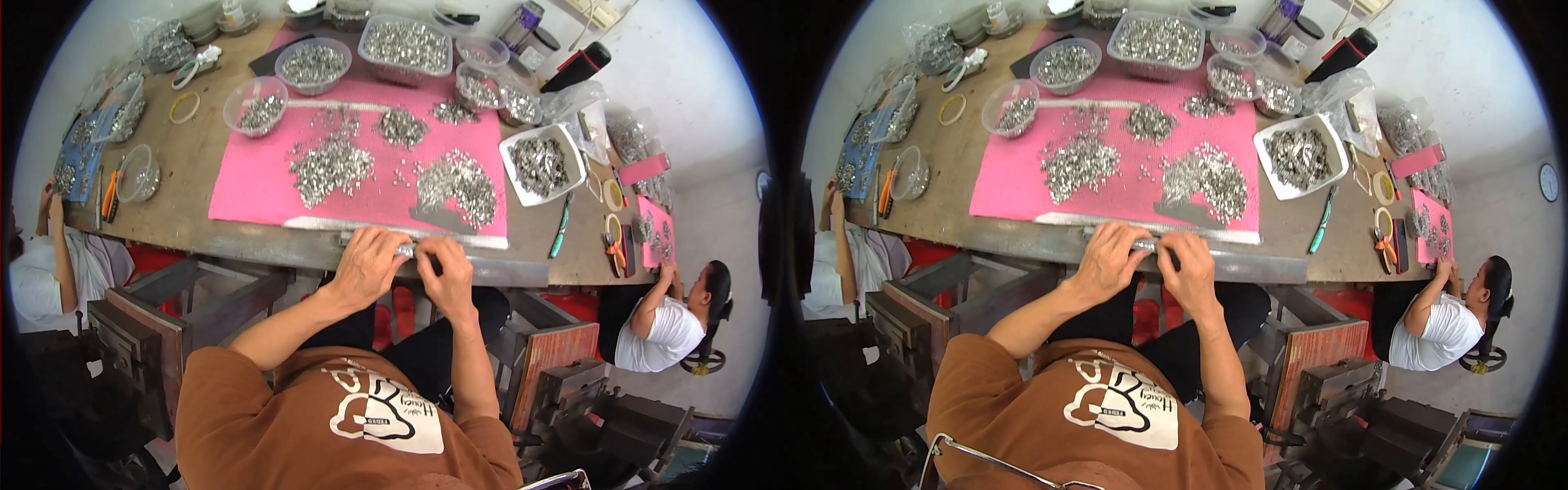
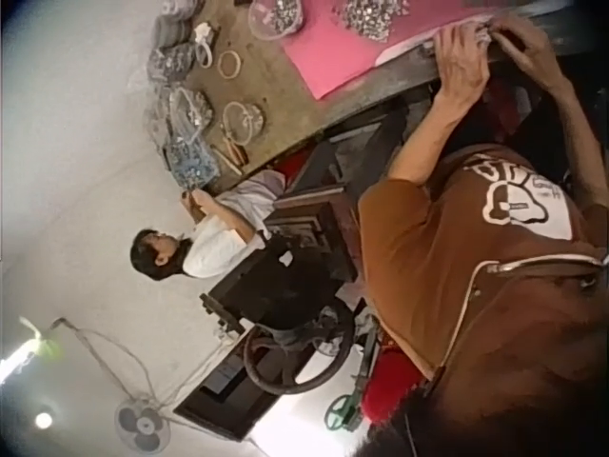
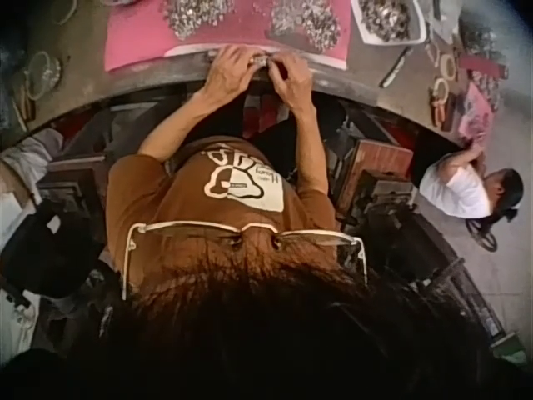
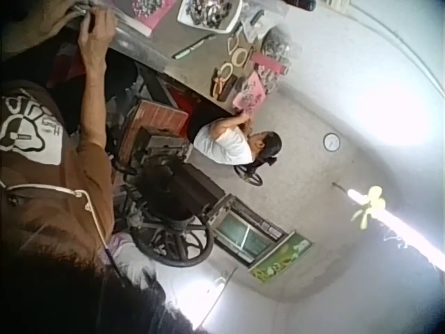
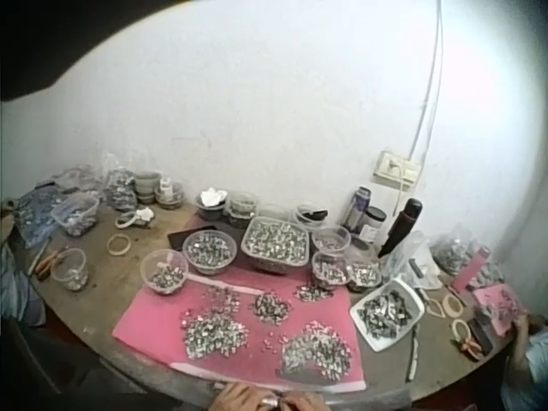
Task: The person assembles small metal components by securing metal clips to metal mounting brackets using a manual wheel press.
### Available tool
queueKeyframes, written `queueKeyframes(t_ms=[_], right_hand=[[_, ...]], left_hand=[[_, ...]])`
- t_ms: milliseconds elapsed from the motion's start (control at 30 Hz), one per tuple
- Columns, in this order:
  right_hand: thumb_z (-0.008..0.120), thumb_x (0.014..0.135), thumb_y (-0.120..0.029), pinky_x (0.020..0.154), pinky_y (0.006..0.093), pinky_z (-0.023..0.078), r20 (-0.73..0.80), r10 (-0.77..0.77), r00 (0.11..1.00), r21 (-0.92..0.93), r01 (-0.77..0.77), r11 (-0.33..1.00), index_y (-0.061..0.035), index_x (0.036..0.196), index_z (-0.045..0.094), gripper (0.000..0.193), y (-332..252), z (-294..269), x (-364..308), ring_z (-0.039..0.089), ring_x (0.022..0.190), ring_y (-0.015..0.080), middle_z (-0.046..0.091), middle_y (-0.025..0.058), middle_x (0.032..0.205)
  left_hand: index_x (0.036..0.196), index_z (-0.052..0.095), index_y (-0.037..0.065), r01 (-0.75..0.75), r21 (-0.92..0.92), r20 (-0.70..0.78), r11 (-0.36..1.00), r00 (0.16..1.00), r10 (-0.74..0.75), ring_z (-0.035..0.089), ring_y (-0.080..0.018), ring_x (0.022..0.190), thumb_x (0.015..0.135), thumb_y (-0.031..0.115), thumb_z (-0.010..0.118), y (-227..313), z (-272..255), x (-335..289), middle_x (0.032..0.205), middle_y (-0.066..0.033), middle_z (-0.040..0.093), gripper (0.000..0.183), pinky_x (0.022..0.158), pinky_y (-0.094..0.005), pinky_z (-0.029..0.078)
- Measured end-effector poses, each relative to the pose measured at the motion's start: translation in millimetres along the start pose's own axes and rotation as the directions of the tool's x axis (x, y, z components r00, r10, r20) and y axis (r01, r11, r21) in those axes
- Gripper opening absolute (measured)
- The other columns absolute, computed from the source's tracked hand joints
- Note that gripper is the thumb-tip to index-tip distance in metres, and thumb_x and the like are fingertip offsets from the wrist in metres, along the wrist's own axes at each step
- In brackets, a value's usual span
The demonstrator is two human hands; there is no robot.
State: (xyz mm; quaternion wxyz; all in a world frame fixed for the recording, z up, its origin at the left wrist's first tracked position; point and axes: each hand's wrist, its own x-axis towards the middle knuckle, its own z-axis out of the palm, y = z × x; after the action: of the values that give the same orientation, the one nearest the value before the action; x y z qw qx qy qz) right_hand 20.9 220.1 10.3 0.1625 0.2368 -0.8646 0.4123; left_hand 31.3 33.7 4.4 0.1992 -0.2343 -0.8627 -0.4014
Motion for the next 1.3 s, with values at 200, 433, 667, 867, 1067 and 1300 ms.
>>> queueKeyframes(t_ms=[200, 433, 667, 867, 1067, 1300], right_hand=[[0.073, 0.081, 0.001, 0.088, 0.0439, 0.046, -0.028, -0.262, 0.965, -0.288, 0.243, 0.926, -0.0034, 0.098, 0.067, 0.018, -4, 9, -12, 0.067, 0.094, 0.0265, 0.07, 0.0117, 0.104], [0.074, 0.083, 0.001, 0.089, 0.0376, 0.045, -0.09, -0.072, 0.993, -0.041, 0.068, 0.997, -0.0041, 0.094, 0.067, 0.014, 6, 12, -9, 0.069, 0.088, 0.0254, 0.073, 0.0091, 0.095], [0.074, 0.083, 0.0, 0.088, 0.0368, 0.045, -0.109, -0.07, 0.992, 0.018, 0.072, 0.997, -0.0055, 0.095, 0.068, 0.014, 13, 15, -7, 0.069, 0.089, 0.0239, 0.073, 0.0074, 0.097], [0.072, 0.084, 0.001, 0.091, 0.0376, 0.046, -0.089, -0.043, 0.995, 0.019, 0.045, 0.999, -0.0035, 0.094, 0.068, 0.012, 9, 13, -7, 0.069, 0.089, 0.0253, 0.073, 0.0094, 0.097], [0.071, 0.086, 0.002, 0.087, 0.0366, 0.047, -0.109, -0.063, 0.992, -0.071, 0.056, 0.996, -0.0028, 0.097, 0.068, 0.012, 14, -5, 17, 0.068, 0.091, 0.028, 0.072, 0.0108, 0.099], [0.069, 0.088, -0.005, 0.082, 0.0428, 0.043, -0.045, -0.185, 0.982, -0.304, 0.163, 0.939, -0.0034, 0.094, 0.068, 0.006, 75, 5, 105, 0.06, 0.088, 0.0303, 0.063, 0.0101, 0.088]], left_hand=[[0.11, 0.062, 0.004, 0.025, -0.045, 0.029, 0.999, 0.999, -0.024, 0.06, -0.0321, 0.097, 0.086, 0.008, 0.073, -4, -3, -4, 0.101, -0.0121, 0.065, 0.027, 0.089, -0.0446, 0.044], [0.095, 0.071, 0.012, -0.093, 0.206, -0.015, 0.974, 0.995, 0.098, 0.06, -0.0254, 0.091, 0.09, 0.016, 0.071, -93, -11, 87, 0.09, -0.0046, 0.066, 0.007, 0.091, -0.0424, 0.04], [0.092, 0.074, 0.015, -0.21, 0.292, 0.064, 0.933, 0.978, 0.2, 0.057, -0.0247, 0.095, 0.087, 0.016, 0.073, -135, 19, 136, 0.088, -0.0044, 0.062, 0.006, 0.097, -0.045, 0.037], [0.088, 0.072, 0.012, -0.286, 0.333, 0.121, 0.898, 0.958, 0.26, 0.056, -0.0237, 0.098, 0.086, 0.015, 0.072, -142, 29, 139, 0.09, -0.0042, 0.06, 0.004, 0.097, -0.0462, 0.037], [0.093, 0.066, 0.009, -0.255, 0.267, 0.05, 0.93, 0.967, 0.25, 0.056, -0.0259, 0.098, 0.089, 0.013, 0.068, -118, 3, 125, 0.092, -0.0062, 0.059, 0.006, 0.098, -0.0476, 0.037], [0.09, 0.066, 0.008, -0.237, 0.302, 0.202, 0.923, 0.962, 0.181, 0.057, -0.0244, 0.096, 0.089, 0.015, 0.071, -76, -25, 59, 0.09, -0.0057, 0.058, 0.009, 0.099, -0.047, 0.036]])
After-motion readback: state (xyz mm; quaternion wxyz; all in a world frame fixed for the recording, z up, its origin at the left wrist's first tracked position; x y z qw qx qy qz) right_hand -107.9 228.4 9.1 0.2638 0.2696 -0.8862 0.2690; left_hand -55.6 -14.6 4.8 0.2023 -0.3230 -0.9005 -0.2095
